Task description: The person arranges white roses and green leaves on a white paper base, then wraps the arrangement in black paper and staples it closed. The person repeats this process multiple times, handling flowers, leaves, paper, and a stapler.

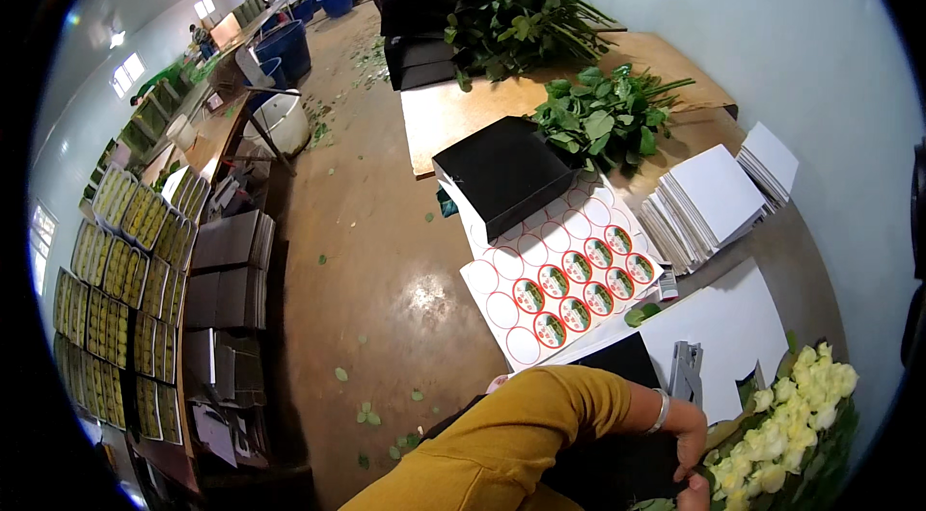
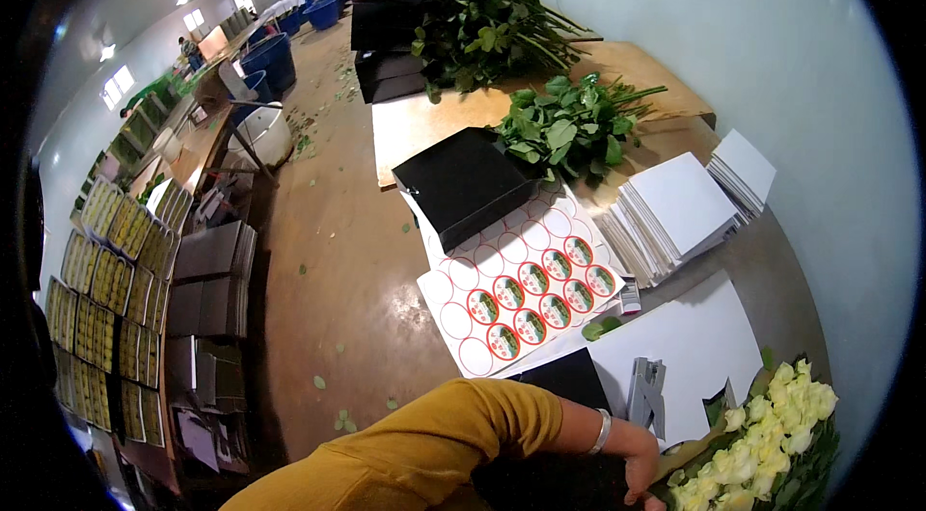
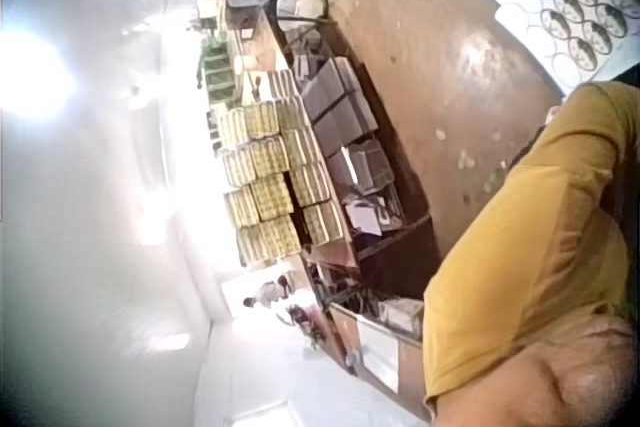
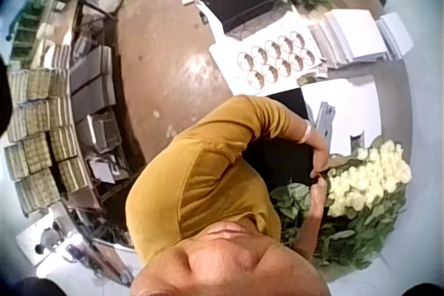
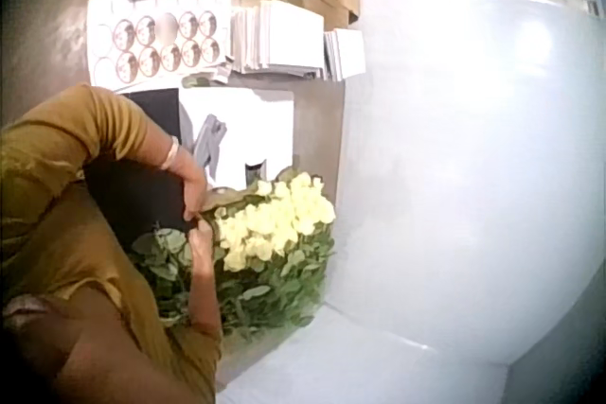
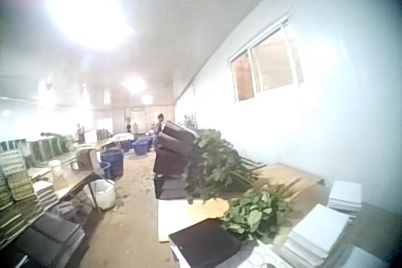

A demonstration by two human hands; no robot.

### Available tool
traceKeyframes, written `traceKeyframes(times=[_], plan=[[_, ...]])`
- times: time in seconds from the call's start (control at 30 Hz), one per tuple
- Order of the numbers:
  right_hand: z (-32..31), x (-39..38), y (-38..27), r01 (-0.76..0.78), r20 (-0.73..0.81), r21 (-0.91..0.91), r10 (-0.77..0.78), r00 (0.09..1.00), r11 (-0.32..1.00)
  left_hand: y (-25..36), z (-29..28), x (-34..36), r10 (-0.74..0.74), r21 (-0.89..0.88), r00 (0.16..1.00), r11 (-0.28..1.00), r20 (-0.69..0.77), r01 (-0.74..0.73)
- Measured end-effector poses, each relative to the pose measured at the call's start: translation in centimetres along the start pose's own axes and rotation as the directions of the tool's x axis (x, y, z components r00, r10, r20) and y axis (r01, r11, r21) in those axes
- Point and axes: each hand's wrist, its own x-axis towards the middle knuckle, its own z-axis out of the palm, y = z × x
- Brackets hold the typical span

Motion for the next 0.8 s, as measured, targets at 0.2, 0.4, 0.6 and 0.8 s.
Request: traceKeyframes(times=[0.2, 0.4, 0.6, 0.8], plan=[[-0.2, -0.9, 1.2, 0.053, -0.043, 0.027, -0.052, 0.998, 0.998, 5.7, 1.2, -5.2, -0.107, 0.159, 0.988, 0.98, -0.112, 0.124], [0.6, -2.5, 0.4, -0.044, -0.136, 0.201, 0.073, 0.988, 0.978, 6.8, 2.1, -6.2, -0.119, 0.261, 0.972, 0.95, -0.202, 0.17], [-0.9, -0.8, 3.5, 0.005, -0.004, -0.064, -0.006, 1.0, 0.998, 6.0, 2.5, -6.0, -0.088, 0.345, 0.96, 0.921, -0.266, 0.18], [0.9, -0.6, 1.8, 0.223, -0.162, -0.116, -0.24, 0.957, 0.968, 5.4, 3.1, -6.4, 0.076, 0.405, 0.952, 0.913, -0.297, 0.053]])
